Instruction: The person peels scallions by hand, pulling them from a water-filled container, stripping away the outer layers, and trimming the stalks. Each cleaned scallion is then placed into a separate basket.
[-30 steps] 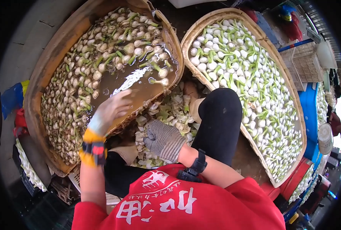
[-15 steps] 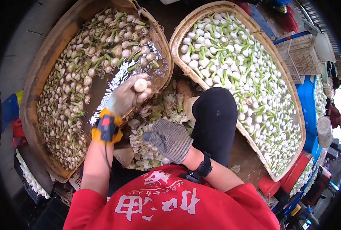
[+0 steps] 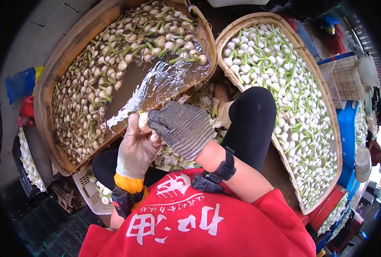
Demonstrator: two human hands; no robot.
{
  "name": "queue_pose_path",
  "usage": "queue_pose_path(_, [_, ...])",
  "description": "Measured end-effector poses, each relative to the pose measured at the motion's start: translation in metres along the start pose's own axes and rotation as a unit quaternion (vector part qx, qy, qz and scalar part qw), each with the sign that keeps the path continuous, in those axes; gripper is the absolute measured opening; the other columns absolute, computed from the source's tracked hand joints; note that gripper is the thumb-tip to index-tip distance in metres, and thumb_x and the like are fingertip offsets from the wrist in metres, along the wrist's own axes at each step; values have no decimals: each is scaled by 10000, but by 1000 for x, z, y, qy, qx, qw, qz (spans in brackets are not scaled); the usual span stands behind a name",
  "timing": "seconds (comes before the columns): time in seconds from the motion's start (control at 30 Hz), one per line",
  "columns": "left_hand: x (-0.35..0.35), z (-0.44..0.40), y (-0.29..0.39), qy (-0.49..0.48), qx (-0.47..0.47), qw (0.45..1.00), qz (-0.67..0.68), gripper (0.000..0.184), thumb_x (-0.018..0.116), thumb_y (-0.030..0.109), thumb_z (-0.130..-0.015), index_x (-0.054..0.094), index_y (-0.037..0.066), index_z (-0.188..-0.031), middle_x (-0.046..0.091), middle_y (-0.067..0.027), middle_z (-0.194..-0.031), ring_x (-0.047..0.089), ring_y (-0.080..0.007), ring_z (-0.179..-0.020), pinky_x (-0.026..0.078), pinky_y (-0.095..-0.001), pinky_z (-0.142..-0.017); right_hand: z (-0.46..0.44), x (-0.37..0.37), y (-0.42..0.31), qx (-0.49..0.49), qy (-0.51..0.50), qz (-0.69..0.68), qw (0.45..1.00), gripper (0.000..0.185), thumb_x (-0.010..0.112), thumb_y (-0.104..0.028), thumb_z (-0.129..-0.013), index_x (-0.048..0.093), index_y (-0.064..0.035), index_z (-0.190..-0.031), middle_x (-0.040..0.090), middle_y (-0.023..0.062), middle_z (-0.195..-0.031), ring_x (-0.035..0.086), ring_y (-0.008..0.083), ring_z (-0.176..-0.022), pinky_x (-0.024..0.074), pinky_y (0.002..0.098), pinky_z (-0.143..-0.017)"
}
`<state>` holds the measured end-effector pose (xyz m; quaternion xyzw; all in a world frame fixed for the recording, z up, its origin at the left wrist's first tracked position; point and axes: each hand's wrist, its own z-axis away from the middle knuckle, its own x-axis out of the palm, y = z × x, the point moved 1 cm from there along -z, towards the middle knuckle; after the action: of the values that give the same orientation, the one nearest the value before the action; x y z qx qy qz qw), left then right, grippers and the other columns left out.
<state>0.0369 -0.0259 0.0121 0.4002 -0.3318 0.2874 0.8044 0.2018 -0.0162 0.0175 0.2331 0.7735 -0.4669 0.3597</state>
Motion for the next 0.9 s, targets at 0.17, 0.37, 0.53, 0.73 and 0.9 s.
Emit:
queue_pose_path(0.17, [-3, 16, 1, -48, 6, 998, -26, 435, 416, 342, -1043, 541, -41, -1205, 503, -4, -868, 471, -134, -781, 404, -289, -694, 4, 0, -24, 62, 3, -74, 995, 92, 671, -188, -764, 642, -122, -822, 624, 65, -793, 613, 284, -749, 490, 398, -631])
queue_pose_path(0.37, [16, 43, 8, -1, 27, 999, -35, 508, 353, 358, -1050, 484, -62, -1304, 527, -16, -938, 498, -135, -865, 422, -292, -755, 9, 9, -45, 11, 35, -72, 997, 118, 689, -177, -754, 652, -115, -848, 607, 82, -743, 609, 303, -723, 492, 409, -636])
queue_pose_path(0.53, [12, 60, 17, 5, 70, 962, -265, 561, 274, 416, -1053, 505, -42, -1280, 589, -46, -908, 536, -118, -729, 442, -252, -642, -5, -15, -50, 61, 55, -190, 978, 151, 657, -217, -815, 616, -85, -877, 624, 138, -818, 621, 343, -732, 504, 417, -661])
queue_pose_path(0.73, [13, 79, 12, -19, 109, 965, -238, 556, 262, 437, -1053, 490, -22, -1268, 600, -52, -865, 521, -103, -651, 397, -220, -554, -31, -44, 11, 198, 217, -183, 938, 178, 660, -200, -896, 643, -23, -892, 662, 131, -778, 657, 210, -722, 524, 335, -683])
queue_pose_path(0.9, [-4, 77, 6, -8, 181, 918, -354, 479, 319, 406, -1050, 491, -10, -1214, 611, -92, -904, 546, -116, -638, 437, -240, -557, 1, -9, -50, 211, -4, -415, 885, 362, 754, -283, -823, 640, -49, -1075, 699, 68, -929, 666, 198, -822, 534, 299, -787])
